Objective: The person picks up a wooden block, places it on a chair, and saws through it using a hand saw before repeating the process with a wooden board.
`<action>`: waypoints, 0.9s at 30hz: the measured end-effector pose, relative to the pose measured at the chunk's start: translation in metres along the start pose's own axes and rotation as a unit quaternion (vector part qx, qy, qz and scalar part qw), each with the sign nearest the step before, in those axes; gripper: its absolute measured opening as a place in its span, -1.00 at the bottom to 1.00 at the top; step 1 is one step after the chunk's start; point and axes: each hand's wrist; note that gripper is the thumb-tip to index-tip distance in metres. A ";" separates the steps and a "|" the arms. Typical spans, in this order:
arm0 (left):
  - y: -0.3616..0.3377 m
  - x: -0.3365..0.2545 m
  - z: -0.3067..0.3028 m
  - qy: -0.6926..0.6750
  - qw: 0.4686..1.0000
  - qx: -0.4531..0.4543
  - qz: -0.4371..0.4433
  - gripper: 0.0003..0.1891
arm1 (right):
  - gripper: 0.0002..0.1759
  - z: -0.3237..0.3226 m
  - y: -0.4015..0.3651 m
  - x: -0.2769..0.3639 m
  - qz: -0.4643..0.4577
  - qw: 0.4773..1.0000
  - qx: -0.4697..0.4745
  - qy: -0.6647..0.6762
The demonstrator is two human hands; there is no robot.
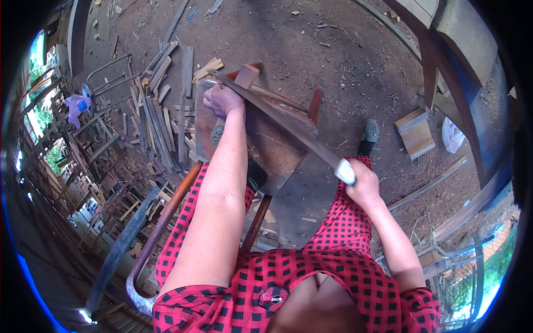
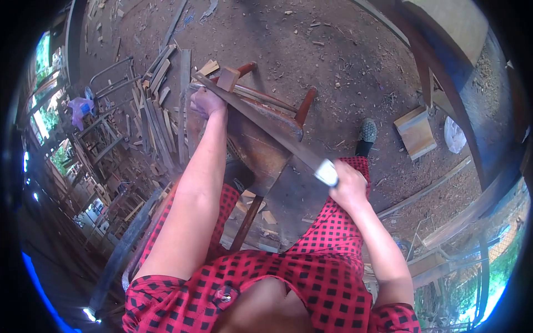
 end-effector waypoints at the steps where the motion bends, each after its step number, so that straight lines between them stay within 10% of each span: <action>1: -0.002 -0.001 -0.002 -0.009 1.000 -0.002 -0.001 -0.59 | -0.53 0.006 0.033 0.013 -0.027 0.999 -0.029 0.027; 5: 0.000 -0.004 -0.007 -0.036 0.999 0.028 -0.013 -0.59 | -0.64 0.043 0.118 0.013 -0.070 0.998 0.006 -0.005; 12: 0.001 -0.003 0.001 -0.044 0.997 -0.018 -0.054 -0.60 | -0.54 -0.010 -0.018 -0.004 -0.003 1.000 -0.005 -0.001; 20: -0.004 0.003 -0.008 -0.020 0.999 0.013 -0.026 -0.60 | -0.64 0.045 0.129 0.032 -0.056 0.998 -0.006 0.011; 27: 0.003 -0.002 0.000 -0.020 0.998 -0.002 -0.053 -0.57 | -0.49 0.010 -0.005 0.002 -0.035 0.999 -0.018 -0.002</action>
Point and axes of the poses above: each hand's wrist, its own y-axis towards the middle knuckle, its own z-axis out of the palm, x = y × z, and after that the axes turned 15 degrees about -z, right-handed
